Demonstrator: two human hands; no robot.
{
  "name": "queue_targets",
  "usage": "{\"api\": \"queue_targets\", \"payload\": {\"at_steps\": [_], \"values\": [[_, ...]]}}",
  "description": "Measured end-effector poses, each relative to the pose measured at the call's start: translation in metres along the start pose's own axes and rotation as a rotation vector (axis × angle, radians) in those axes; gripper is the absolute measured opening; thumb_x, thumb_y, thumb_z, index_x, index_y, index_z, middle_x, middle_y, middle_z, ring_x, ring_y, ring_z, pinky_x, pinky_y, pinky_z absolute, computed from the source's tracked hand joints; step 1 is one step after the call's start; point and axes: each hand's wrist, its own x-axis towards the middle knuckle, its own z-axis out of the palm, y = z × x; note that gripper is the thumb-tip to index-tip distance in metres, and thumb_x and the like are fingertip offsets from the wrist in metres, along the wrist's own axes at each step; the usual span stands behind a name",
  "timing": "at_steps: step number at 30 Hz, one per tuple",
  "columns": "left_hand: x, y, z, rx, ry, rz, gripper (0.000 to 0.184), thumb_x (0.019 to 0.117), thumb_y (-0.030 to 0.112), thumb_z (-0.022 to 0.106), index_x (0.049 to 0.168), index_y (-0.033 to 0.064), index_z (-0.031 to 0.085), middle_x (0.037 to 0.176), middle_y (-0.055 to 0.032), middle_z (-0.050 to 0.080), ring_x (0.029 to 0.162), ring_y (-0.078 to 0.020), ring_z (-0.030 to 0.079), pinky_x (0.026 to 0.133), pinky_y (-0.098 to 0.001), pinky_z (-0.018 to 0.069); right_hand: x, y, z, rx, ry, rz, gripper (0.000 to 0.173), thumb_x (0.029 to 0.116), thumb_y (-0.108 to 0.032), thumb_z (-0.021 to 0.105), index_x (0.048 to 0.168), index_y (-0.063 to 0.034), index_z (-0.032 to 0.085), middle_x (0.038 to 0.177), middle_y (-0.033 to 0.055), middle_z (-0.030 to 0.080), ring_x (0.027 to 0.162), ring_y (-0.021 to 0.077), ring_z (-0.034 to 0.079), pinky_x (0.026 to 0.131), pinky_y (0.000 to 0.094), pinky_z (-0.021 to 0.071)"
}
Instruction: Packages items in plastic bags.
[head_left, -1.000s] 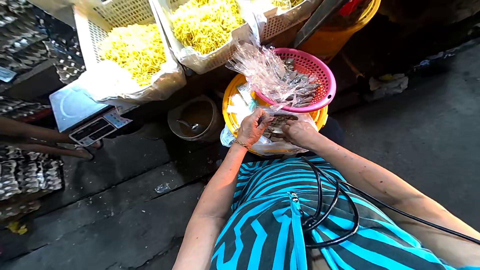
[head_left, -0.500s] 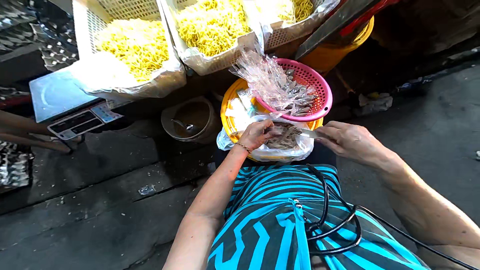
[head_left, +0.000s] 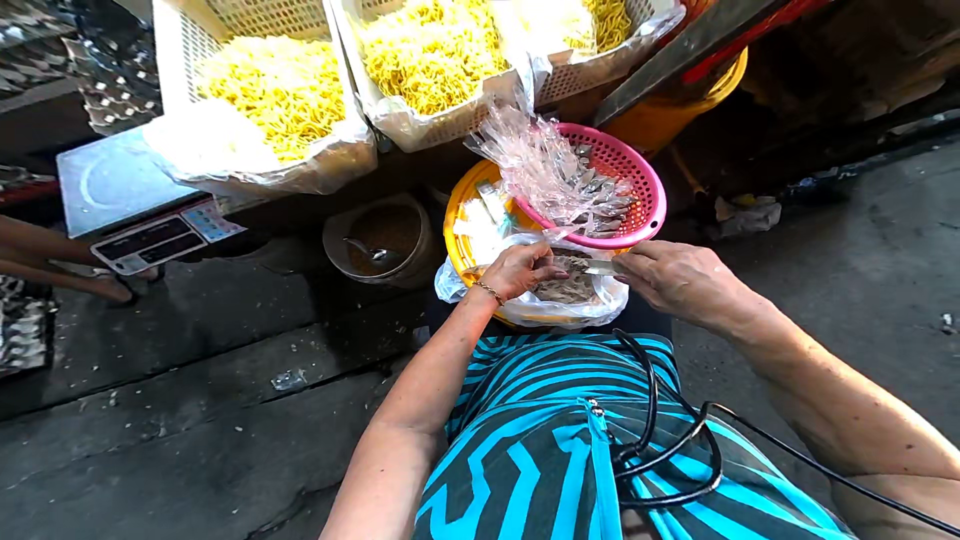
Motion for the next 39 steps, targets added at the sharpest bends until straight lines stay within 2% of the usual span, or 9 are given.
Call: {"api": "queue_targets", "payload": {"at_steps": [8,12,14,16,21,26,32,36,39], "values": [[0.001,0.005,0.004,0.009,-0.017,-0.001,0.027,0.0930,0.026,0.077,0.098,0.0010,0.067,0.077,-0.0110,0.066,0.070,-0.0223,0.064,0.071,-0.0441,0.0533,0.019,-0.011,-0.003,-0.146,-0.122,-0.017,0.015,0.0964,-0.012,0.067,0.106,-0.0029,0.072,0.098,0.0158,0.069,0.091,0.0355,0.070,0.072,0.0517,0.0572],[-0.015,0.003,0.012,0.011,0.051,0.004,0.022,0.0930,0.023,0.074,0.109,0.0075,0.072,0.100,-0.0102,0.073,0.091,-0.0223,0.071,0.085,-0.0489,0.0583,0.036,-0.046,-0.003,-0.008,-0.150,0.045,0.015,0.0957,-0.011,0.067,0.107,-0.0053,0.075,0.105,0.0151,0.072,0.095,0.0338,0.071,0.077,0.0548,0.0587],[-0.005,0.005,0.016,0.014,0.062,0.016,0.023,0.0912,0.018,0.074,0.109,0.0034,0.072,0.100,-0.0137,0.073,0.092,-0.0263,0.071,0.084,-0.0533,0.0573,0.047,-0.052,-0.011,0.068,-0.237,0.089,0.023,0.1002,-0.020,0.065,0.109,-0.0009,0.073,0.111,0.0187,0.071,0.104,0.0373,0.068,0.086,0.0589,0.0545],[-0.005,0.008,0.017,0.022,0.088,0.002,0.025,0.0853,0.012,0.075,0.107,-0.0002,0.071,0.095,-0.0174,0.073,0.088,-0.0319,0.072,0.081,-0.0594,0.0561,0.053,-0.058,-0.019,-0.005,-0.249,0.024,0.023,0.0988,-0.022,0.067,0.109,-0.0028,0.074,0.114,0.0166,0.070,0.107,0.0354,0.067,0.087,0.0562,0.0534],[-0.010,0.024,0.018,0.070,0.114,0.006,0.031,0.0832,0.013,0.073,0.108,-0.0052,0.071,0.095,-0.0231,0.072,0.091,-0.0393,0.071,0.084,-0.0646,0.0526,0.064,-0.078,-0.036,-0.127,-0.385,-0.027,0.017,0.0987,-0.002,0.059,0.104,0.0030,0.074,0.109,0.0190,0.069,0.102,0.0355,0.067,0.081,0.0542,0.0515],[-0.010,0.031,0.018,0.090,0.139,0.077,0.031,0.0835,0.010,0.070,0.104,-0.0131,0.068,0.092,-0.0303,0.071,0.088,-0.0472,0.070,0.081,-0.0677,0.0506,0.069,-0.084,-0.052,-0.153,-0.503,0.029,0.018,0.0996,0.000,0.055,0.107,0.0039,0.071,0.111,0.0199,0.067,0.104,0.0357,0.064,0.085,0.0536,0.0494],[-0.006,0.014,0.024,0.084,0.119,0.111,0.032,0.0813,0.013,0.071,0.102,-0.0113,0.069,0.085,-0.0252,0.071,0.079,-0.0393,0.070,0.075,-0.0630,0.0521,0.059,-0.077,-0.055,-0.073,-0.467,0.080,0.018,0.1004,-0.010,0.060,0.105,0.0006,0.074,0.105,0.0164,0.069,0.101,0.0337,0.065,0.083,0.0548,0.0477],[-0.001,-0.001,0.029,0.031,0.128,0.155,0.025,0.0855,0.017,0.068,0.091,-0.0081,0.067,0.074,-0.0143,0.067,0.064,-0.0180,0.064,0.065,-0.0425,0.0544,0.042,-0.066,-0.065,-0.020,-0.370,0.113,0.017,0.0994,-0.009,0.062,0.104,0.0032,0.073,0.104,0.0188,0.069,0.098,0.0359,0.066,0.079,0.0546,0.0506],[-0.007,0.004,0.024,-0.026,0.151,0.094,0.030,0.0934,0.018,0.067,0.097,-0.0120,0.065,0.077,-0.0147,0.067,0.068,-0.0129,0.063,0.068,-0.0363,0.0543,0.026,-0.049,-0.066,0.026,-0.263,0.163,0.014,0.0972,-0.005,0.062,0.103,0.0052,0.070,0.107,0.0204,0.068,0.099,0.0378,0.067,0.079,0.0558,0.0531]]}}
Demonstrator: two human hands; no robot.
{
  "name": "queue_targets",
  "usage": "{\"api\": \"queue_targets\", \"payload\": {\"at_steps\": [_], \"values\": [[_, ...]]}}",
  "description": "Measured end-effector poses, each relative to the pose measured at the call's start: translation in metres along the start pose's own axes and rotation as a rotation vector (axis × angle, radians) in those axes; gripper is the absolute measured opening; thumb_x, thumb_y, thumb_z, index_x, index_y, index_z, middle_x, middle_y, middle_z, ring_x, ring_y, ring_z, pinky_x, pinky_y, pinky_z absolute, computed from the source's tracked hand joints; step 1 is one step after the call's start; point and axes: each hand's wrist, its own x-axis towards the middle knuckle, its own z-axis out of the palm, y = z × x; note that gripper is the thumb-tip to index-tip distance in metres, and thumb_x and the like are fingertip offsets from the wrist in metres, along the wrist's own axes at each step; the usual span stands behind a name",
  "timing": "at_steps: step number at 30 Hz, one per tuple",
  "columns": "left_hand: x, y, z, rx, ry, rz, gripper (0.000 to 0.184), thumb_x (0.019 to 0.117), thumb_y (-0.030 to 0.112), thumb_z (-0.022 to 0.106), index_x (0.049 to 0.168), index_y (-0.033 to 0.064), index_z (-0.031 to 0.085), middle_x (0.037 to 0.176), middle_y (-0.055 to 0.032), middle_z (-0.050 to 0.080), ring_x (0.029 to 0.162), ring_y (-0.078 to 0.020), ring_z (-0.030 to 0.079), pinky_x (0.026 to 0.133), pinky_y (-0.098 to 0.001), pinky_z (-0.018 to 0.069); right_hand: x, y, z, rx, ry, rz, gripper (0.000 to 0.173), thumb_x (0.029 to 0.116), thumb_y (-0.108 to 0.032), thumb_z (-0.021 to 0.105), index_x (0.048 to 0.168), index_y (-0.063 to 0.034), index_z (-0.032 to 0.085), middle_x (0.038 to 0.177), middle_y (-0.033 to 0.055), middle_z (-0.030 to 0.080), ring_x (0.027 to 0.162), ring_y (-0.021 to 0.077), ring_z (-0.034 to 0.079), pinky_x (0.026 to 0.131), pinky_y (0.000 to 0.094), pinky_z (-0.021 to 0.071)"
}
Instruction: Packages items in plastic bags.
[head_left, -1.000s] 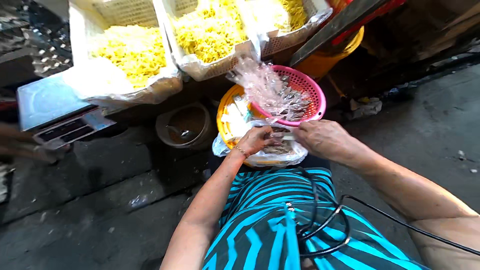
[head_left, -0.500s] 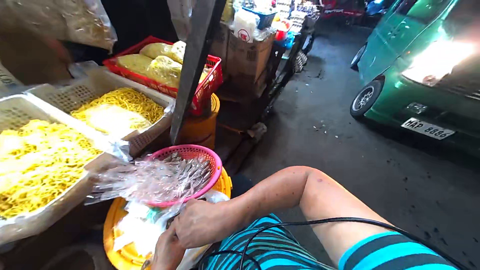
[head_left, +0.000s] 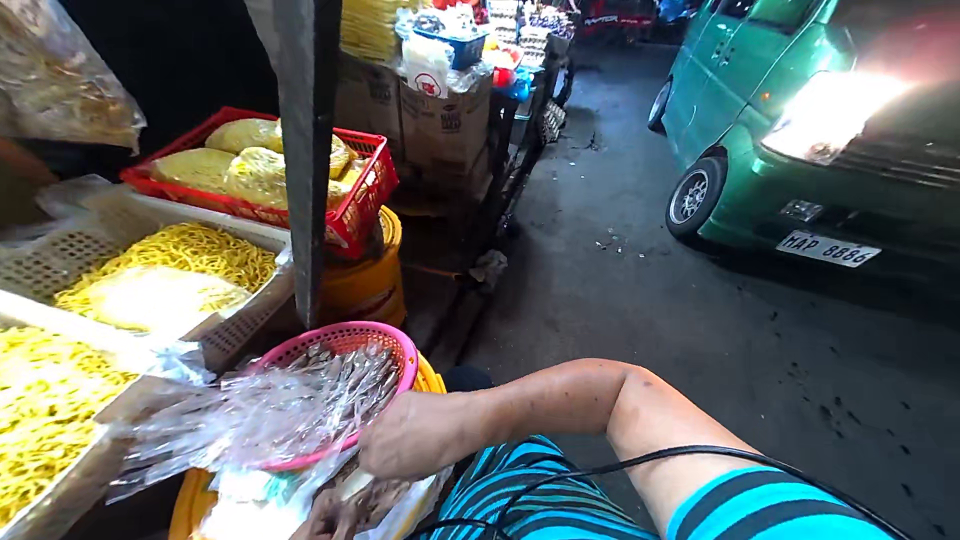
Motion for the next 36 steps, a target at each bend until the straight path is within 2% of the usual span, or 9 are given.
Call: {"api": "queue_targets", "payload": {"at_steps": [2,5,8,12,15,18,23,32,36], "values": [[-0.004,-0.004,-0.004,-0.085,0.099,-0.019,0.028,0.0952,0.014,0.064,0.094,-0.0136,0.062,0.077,-0.0088,0.063,0.070,-0.0034,0.058,0.070,-0.0257,0.0525,-0.007,0.017,0.011,0.111,0.093,0.033,0.022,0.1003,-0.013,0.062,0.112,0.0029,0.070,0.114,0.0202,0.069,0.104,0.0381,0.068,0.084,0.0573,0.0532],[-0.006,-0.007,-0.014,-0.214,0.277,-0.004,0.021,0.0970,0.015,0.058,0.084,-0.0019,0.056,0.072,0.0128,0.053,0.068,0.0126,0.051,0.067,-0.0119,0.0477,-0.017,0.038,0.044,0.299,0.275,0.028,0.025,0.1006,-0.019,0.063,0.112,0.0018,0.073,0.110,0.0193,0.072,0.103,0.0357,0.070,0.087,0.0564,0.0545],[-0.009,0.016,-0.025,-0.229,0.407,0.027,0.018,0.0955,0.011,0.060,0.087,-0.0043,0.056,0.074,0.0134,0.055,0.068,0.0142,0.052,0.066,-0.0098,0.0481,-0.020,0.045,0.082,0.427,0.212,0.069,0.025,0.1002,-0.018,0.065,0.112,0.0019,0.074,0.108,0.0210,0.073,0.101,0.0378,0.071,0.089,0.0614,0.0533],[-0.010,0.037,-0.033,-0.156,0.501,0.004,0.023,0.0933,0.007,0.062,0.090,-0.0152,0.059,0.079,0.0004,0.060,0.075,0.0089,0.054,0.074,-0.0121,0.0482,-0.011,0.045,0.119,0.358,-0.040,0.173,0.031,0.1043,-0.023,0.057,0.116,0.0024,0.070,0.112,0.0259,0.070,0.107,0.0454,0.068,0.090,0.0686,0.0498],[-0.008,0.028,-0.032,-0.165,0.488,-0.128,0.015,0.0961,0.006,0.062,0.089,-0.0063,0.060,0.074,0.0054,0.058,0.069,0.0058,0.054,0.069,-0.0160,0.0492,0.002,0.044,0.114,0.263,-0.164,0.211,0.035,0.1070,-0.024,0.051,0.122,0.0037,0.067,0.119,0.0283,0.067,0.112,0.0486,0.065,0.093,0.0693,0.0483],[-0.015,0.015,-0.037,-0.201,0.490,-0.251,0.014,0.0979,0.011,0.063,0.092,-0.0022,0.059,0.071,0.0037,0.054,0.061,-0.0009,0.051,0.062,-0.0222,0.0477,0.015,0.049,0.127,0.196,-0.168,0.178,0.031,0.1060,-0.021,0.052,0.117,0.0040,0.068,0.114,0.0274,0.069,0.106,0.0481,0.067,0.088,0.0679,0.0508],[-0.017,0.005,-0.048,-0.423,0.594,-0.109,0.020,0.1000,0.034,0.065,0.085,0.0226,0.058,0.066,0.0140,0.053,0.054,0.0032,0.045,0.051,-0.0155,0.0401,0.035,0.053,0.151,0.110,-0.233,0.125,0.028,0.1043,-0.022,0.056,0.115,-0.0003,0.070,0.111,0.0230,0.070,0.102,0.0438,0.069,0.086,0.0644,0.0529],[-0.010,-0.001,-0.069,-0.780,0.716,0.046,0.019,0.0982,0.032,0.068,0.082,0.0273,0.061,0.065,0.0156,0.053,0.058,0.0015,0.050,0.062,-0.0188,0.0466,0.057,0.041,0.168,0.155,-0.162,0.047,0.030,0.1047,-0.026,0.057,0.111,0.0004,0.071,0.109,0.0217,0.071,0.100,0.0423,0.070,0.085,0.0614,0.0540],[-0.008,-0.006,-0.078,-0.772,0.706,0.085,0.018,0.0971,0.029,0.070,0.082,0.0266,0.061,0.065,0.0149,0.054,0.056,0.0022,0.048,0.057,-0.0167,0.0444,0.041,0.056,0.160,0.231,-0.072,0.063,0.027,0.1031,-0.024,0.060,0.112,-0.0013,0.072,0.105,0.0212,0.072,0.096,0.0421,0.071,0.082,0.0640,0.0545]]}}
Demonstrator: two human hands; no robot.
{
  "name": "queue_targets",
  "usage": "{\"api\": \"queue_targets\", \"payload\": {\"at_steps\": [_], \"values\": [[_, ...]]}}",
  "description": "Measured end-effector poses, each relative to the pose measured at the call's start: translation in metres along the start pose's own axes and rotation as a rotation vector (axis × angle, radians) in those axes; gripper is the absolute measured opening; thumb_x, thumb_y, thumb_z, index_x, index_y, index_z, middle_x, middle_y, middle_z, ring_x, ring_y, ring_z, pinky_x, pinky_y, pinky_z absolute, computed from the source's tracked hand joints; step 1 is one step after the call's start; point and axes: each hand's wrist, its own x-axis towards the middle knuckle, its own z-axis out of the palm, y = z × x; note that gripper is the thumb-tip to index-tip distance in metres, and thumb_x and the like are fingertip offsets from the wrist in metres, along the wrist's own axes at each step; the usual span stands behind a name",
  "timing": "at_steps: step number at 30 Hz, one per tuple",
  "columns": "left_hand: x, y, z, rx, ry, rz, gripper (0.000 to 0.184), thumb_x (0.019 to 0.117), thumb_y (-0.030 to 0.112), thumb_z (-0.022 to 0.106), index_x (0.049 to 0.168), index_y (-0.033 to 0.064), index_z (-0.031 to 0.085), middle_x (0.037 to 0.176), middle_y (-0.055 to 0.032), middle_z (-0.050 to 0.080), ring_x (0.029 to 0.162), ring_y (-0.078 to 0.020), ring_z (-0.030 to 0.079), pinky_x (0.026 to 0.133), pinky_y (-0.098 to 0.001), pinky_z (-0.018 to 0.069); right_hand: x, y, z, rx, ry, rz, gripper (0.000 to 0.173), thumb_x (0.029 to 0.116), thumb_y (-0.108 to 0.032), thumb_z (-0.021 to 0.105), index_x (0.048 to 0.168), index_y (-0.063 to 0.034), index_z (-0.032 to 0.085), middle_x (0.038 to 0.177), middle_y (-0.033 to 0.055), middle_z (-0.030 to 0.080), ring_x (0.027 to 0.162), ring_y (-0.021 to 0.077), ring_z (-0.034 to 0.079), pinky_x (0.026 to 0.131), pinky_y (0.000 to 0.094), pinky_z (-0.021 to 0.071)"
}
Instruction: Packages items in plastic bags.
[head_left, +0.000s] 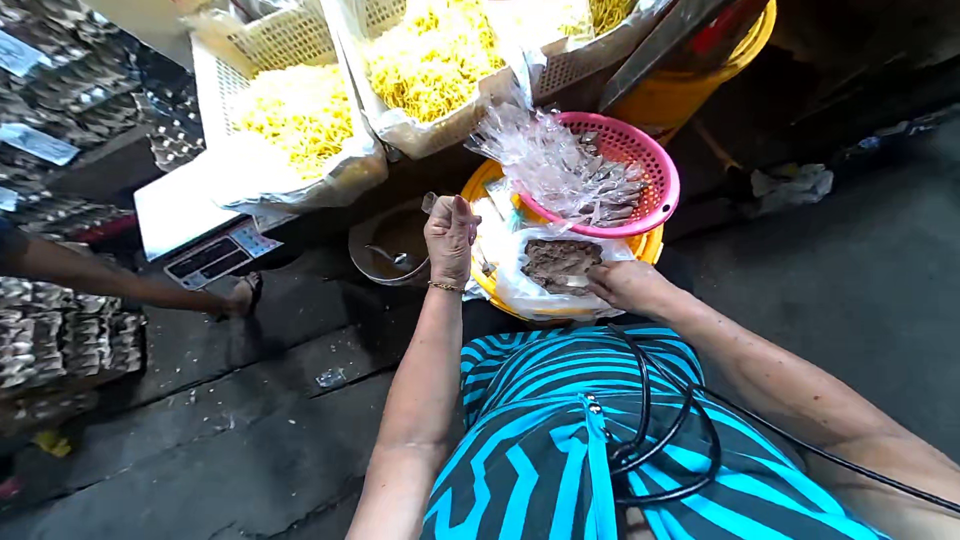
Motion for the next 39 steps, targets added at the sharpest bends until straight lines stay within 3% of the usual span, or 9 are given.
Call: {"api": "queue_targets", "payload": {"at_steps": [3,7,9,14,17,21,25,33,39], "values": [[-0.004,-0.008,0.007,0.071,-0.055,-0.012,0.016,0.0962,0.031,0.071,0.083,0.0267,0.063,0.067,0.0164,0.057,0.057,0.0035,0.049,0.056,-0.0159,0.0446,-0.015,0.014,-0.002,0.108,0.172,-0.073,0.026,0.1007,-0.020,0.064,0.116,-0.0029,0.074,0.100,0.0188,0.074,0.088,0.0380,0.073,0.079,0.0614,0.0571],[-0.014,-0.023,0.024,0.203,-0.147,-0.051,0.015,0.0983,0.021,0.067,0.085,0.0197,0.060,0.071,0.0156,0.057,0.059,0.0053,0.049,0.055,-0.0151,0.0432,-0.027,0.026,-0.001,0.144,0.277,-0.152,0.025,0.0998,-0.018,0.064,0.115,-0.0015,0.074,0.094,0.0167,0.073,0.082,0.0327,0.073,0.076,0.0544,0.0593],[-0.019,-0.029,0.033,0.244,-0.203,-0.057,0.013,0.0976,0.012,0.065,0.086,0.0146,0.059,0.071,0.0137,0.057,0.061,0.0050,0.051,0.058,-0.0156,0.0446,-0.032,0.026,-0.004,0.151,0.311,-0.172,0.024,0.0989,-0.018,0.064,0.111,-0.0014,0.075,0.090,0.0157,0.072,0.077,0.0309,0.072,0.072,0.0519,0.0593],[-0.025,-0.033,0.043,0.357,-0.331,-0.118,0.011,0.0951,0.007,0.069,0.087,0.0065,0.061,0.075,0.0070,0.061,0.068,0.0013,0.058,0.068,-0.0196,0.0514,-0.040,0.023,-0.018,0.148,0.320,-0.178,0.023,0.0994,-0.019,0.063,0.108,-0.0011,0.075,0.085,0.0143,0.070,0.070,0.0285,0.069,0.066,0.0494,0.0581],[-0.026,-0.036,0.043,0.514,-0.429,-0.139,0.013,0.0947,0.012,0.072,0.092,0.0017,0.065,0.076,0.0013,0.063,0.068,-0.0017,0.059,0.069,-0.0223,0.0518,-0.047,0.017,-0.037,0.143,0.367,-0.220,0.023,0.0979,-0.018,0.063,0.108,-0.0005,0.075,0.086,0.0143,0.071,0.070,0.0270,0.069,0.066,0.0464,0.0589],[-0.027,-0.040,0.043,0.691,-0.574,-0.166,0.028,0.0956,0.028,0.073,0.096,0.0008,0.067,0.072,-0.0044,0.065,0.064,-0.0106,0.061,0.067,-0.0334,0.0531,-0.062,0.013,-0.074,0.128,0.428,-0.274,0.028,0.0986,-0.021,0.062,0.112,-0.0012,0.075,0.088,0.0115,0.072,0.071,0.0190,0.068,0.067,0.0366,0.0591],[-0.025,-0.038,0.048,0.783,-0.699,-0.204,0.032,0.0961,0.030,0.073,0.095,-0.0005,0.066,0.069,-0.0074,0.062,0.062,-0.0166,0.060,0.065,-0.0390,0.0518,-0.073,0.006,-0.099,0.075,0.445,-0.300,0.030,0.0993,-0.026,0.061,0.113,-0.0036,0.076,0.088,0.0077,0.071,0.069,0.0120,0.065,0.064,0.0285,0.0566],[-0.031,-0.033,0.052,0.828,-0.732,-0.184,0.022,0.0960,0.023,0.073,0.093,0.0027,0.066,0.067,-0.0078,0.061,0.060,-0.0196,0.060,0.061,-0.0418,0.0516,-0.055,-0.010,-0.107,-0.035,0.349,-0.326,0.025,0.0993,-0.023,0.061,0.108,-0.0044,0.075,0.087,0.0083,0.070,0.070,0.0198,0.068,0.064,0.0390,0.0583],[-0.031,-0.031,0.056,0.824,-0.746,-0.236,0.025,0.0959,0.025,0.073,0.092,0.0020,0.065,0.067,-0.0063,0.061,0.060,-0.0177,0.058,0.062,-0.0396,0.0507,-0.033,-0.030,-0.112,-0.231,0.256,-0.336,0.018,0.0977,-0.018,0.065,0.103,-0.0034,0.074,0.085,0.0123,0.069,0.072,0.0296,0.071,0.062,0.0487,0.0584]]}}
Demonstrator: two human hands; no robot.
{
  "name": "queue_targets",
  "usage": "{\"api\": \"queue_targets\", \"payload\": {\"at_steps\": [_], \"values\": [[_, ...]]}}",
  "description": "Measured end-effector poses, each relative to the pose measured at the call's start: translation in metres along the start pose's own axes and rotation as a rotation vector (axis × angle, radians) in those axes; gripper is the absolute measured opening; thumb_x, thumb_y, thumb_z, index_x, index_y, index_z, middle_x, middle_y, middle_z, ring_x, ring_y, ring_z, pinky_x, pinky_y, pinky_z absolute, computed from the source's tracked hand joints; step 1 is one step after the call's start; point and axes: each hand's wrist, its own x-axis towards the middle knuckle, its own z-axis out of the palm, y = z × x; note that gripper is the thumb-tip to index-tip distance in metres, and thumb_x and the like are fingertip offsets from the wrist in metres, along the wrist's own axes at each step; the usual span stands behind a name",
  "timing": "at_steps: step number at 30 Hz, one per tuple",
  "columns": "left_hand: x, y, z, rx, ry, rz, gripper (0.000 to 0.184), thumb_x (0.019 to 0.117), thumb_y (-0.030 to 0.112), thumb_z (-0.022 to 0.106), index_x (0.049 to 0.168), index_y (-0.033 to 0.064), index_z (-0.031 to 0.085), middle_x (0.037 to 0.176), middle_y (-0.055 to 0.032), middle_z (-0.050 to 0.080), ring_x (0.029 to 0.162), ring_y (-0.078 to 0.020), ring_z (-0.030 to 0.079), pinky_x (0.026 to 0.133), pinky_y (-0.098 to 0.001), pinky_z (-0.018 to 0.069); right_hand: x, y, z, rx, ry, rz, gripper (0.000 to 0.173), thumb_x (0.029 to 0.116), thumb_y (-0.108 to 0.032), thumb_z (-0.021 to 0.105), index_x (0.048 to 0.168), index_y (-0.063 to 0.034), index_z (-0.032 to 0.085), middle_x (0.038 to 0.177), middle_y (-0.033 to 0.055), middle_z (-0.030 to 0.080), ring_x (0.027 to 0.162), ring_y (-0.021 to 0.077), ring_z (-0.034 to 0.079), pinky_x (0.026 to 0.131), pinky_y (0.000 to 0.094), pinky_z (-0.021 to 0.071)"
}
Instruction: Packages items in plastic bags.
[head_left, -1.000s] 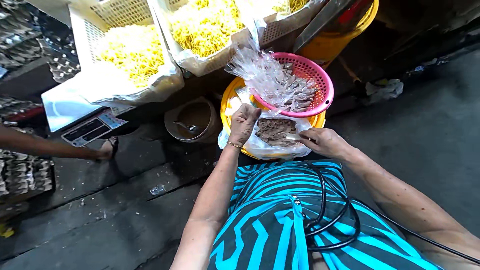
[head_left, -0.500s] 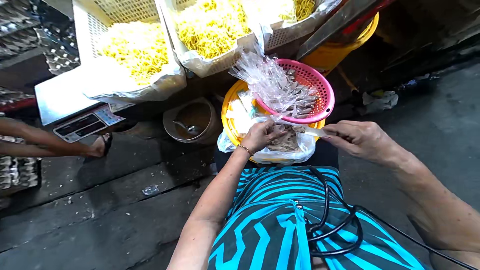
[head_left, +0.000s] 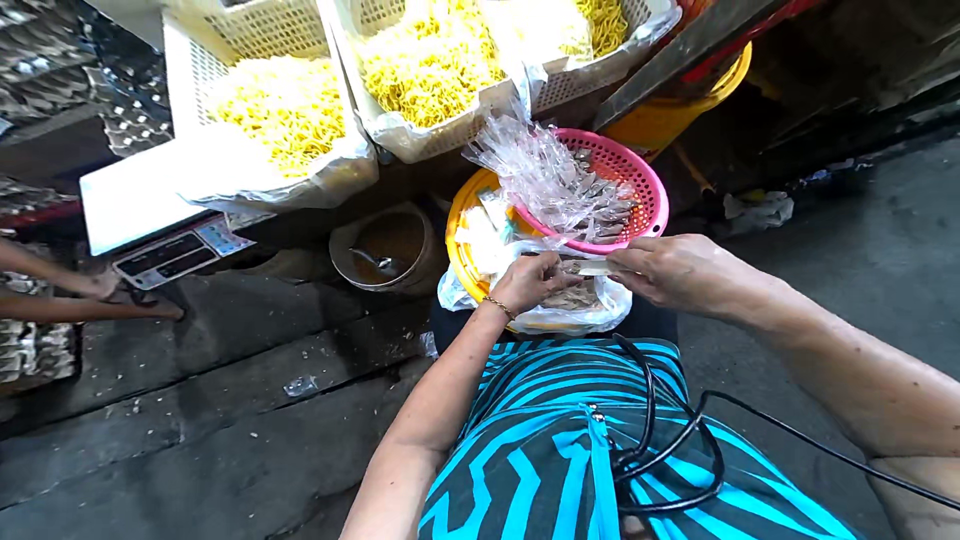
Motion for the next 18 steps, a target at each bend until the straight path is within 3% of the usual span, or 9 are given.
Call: {"api": "queue_targets", "payload": {"at_steps": [3,5,8,11,14,16,18], "values": [[0.001,0.003,0.002,-0.022,0.010,-0.019,0.025,0.0947,0.025,0.075,0.096,0.0021,0.067,0.070,-0.0082,0.064,0.064,-0.0196,0.062,0.066,-0.0423,0.0532,0.017,-0.016,-0.001,-0.112,-0.043,-0.032,0.013,0.0965,-0.008,0.065,0.103,0.0010,0.071,0.090,0.0172,0.068,0.077,0.0346,0.071,0.062,0.0501,0.0587],[0.001,0.001,0.003,-0.068,0.022,-0.026,0.020,0.0931,0.020,0.076,0.097,0.0022,0.068,0.075,-0.0091,0.067,0.068,-0.0197,0.065,0.069,-0.0431,0.0547,0.026,-0.027,0.000,-0.189,-0.032,-0.096,0.013,0.0935,0.003,0.062,0.104,0.0037,0.069,0.090,0.0198,0.066,0.077,0.0368,0.070,0.063,0.0487,0.0581],[0.000,-0.006,0.003,-0.119,0.064,0.005,0.015,0.0904,0.010,0.076,0.101,0.0012,0.069,0.081,-0.0107,0.071,0.072,-0.0195,0.068,0.073,-0.0436,0.0571,0.031,-0.034,-0.004,-0.262,0.010,-0.158,0.015,0.0938,0.008,0.059,0.106,0.0026,0.067,0.091,0.0198,0.064,0.081,0.0374,0.069,0.065,0.0479,0.0570],[-0.004,-0.012,0.001,-0.122,0.089,0.006,0.021,0.0934,0.020,0.076,0.101,0.0026,0.068,0.077,-0.0090,0.068,0.067,-0.0183,0.066,0.067,-0.0420,0.0562,0.027,-0.033,-0.013,-0.235,0.068,-0.161,0.019,0.0951,0.006,0.058,0.111,0.0024,0.068,0.095,0.0204,0.066,0.084,0.0381,0.070,0.068,0.0490,0.0570],[-0.007,-0.016,-0.002,-0.162,0.107,0.007,0.025,0.0951,0.028,0.074,0.093,0.0050,0.065,0.071,-0.0054,0.062,0.062,-0.0151,0.059,0.062,-0.0374,0.0517,0.017,-0.027,-0.021,-0.088,0.139,-0.076,0.022,0.0987,-0.003,0.059,0.117,0.0003,0.070,0.099,0.0202,0.068,0.084,0.0375,0.071,0.067,0.0513,0.0596],[-0.004,-0.018,-0.008,-0.256,0.155,0.011,0.022,0.0945,0.022,0.074,0.091,0.0022,0.067,0.075,-0.0026,0.063,0.067,-0.0091,0.058,0.068,-0.0315,0.0511,0.006,-0.020,-0.023,0.041,0.219,0.005,0.024,0.1004,-0.009,0.060,0.121,-0.0006,0.071,0.102,0.0199,0.069,0.082,0.0348,0.071,0.068,0.0506,0.0598],[-0.005,-0.019,-0.019,-0.391,0.246,0.029,0.014,0.0967,0.014,0.069,0.094,-0.0002,0.067,0.083,-0.0003,0.066,0.076,-0.0031,0.061,0.076,-0.0258,0.0538,-0.008,-0.009,-0.017,0.189,0.303,0.098,0.027,0.0996,-0.014,0.063,0.123,-0.0025,0.072,0.102,0.0147,0.070,0.078,0.0216,0.068,0.070,0.0370,0.0580]]}}
